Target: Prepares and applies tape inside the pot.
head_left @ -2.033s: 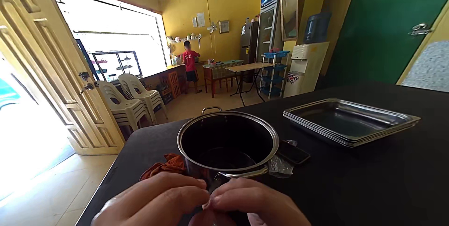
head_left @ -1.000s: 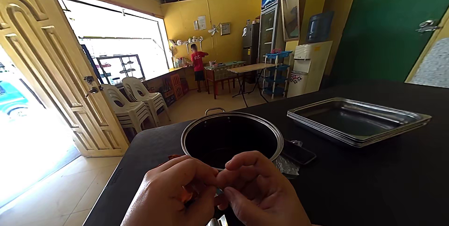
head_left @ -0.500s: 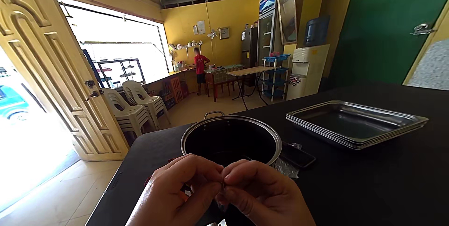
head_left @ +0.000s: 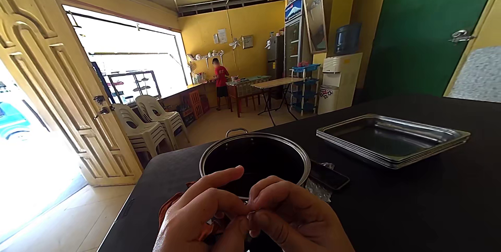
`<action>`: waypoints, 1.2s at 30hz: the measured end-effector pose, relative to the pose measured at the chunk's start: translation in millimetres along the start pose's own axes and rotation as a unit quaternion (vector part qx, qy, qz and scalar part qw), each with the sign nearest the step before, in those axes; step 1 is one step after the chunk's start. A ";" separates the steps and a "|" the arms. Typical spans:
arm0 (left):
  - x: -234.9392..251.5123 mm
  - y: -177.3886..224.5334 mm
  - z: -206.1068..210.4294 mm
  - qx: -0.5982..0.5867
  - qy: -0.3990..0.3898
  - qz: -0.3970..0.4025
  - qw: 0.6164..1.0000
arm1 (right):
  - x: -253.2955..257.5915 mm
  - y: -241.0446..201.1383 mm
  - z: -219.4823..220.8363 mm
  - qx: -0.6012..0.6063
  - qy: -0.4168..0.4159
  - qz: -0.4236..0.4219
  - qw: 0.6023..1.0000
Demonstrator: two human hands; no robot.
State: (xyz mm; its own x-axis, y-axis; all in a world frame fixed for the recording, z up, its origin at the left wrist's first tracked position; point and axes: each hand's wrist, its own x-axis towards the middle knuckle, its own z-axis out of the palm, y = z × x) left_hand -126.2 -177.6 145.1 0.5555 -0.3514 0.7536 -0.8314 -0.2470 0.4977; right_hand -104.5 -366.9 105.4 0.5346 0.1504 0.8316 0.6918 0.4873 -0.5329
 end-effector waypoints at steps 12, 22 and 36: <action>-0.9 3.1 5.2 0.045 0.034 0.031 0.998 | -4.6 -5.1 3.2 -0.037 -0.003 -0.009 0.999; -3.7 3.2 17.4 0.020 0.071 0.046 0.996 | -3.1 -2.1 -2.9 -0.213 0.044 -0.137 0.966; -4.8 2.2 26.1 0.028 0.120 0.069 0.990 | -6.6 -0.7 1.7 -0.296 0.036 -0.205 0.932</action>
State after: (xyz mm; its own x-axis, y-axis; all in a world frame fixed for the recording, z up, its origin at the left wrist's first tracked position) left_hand -130.4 -200.0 131.4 0.4132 -0.1630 0.8959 -0.8931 -0.2647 0.3637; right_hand -109.4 -366.8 100.6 0.1818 -0.0125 0.9833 0.9806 -0.0724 -0.1822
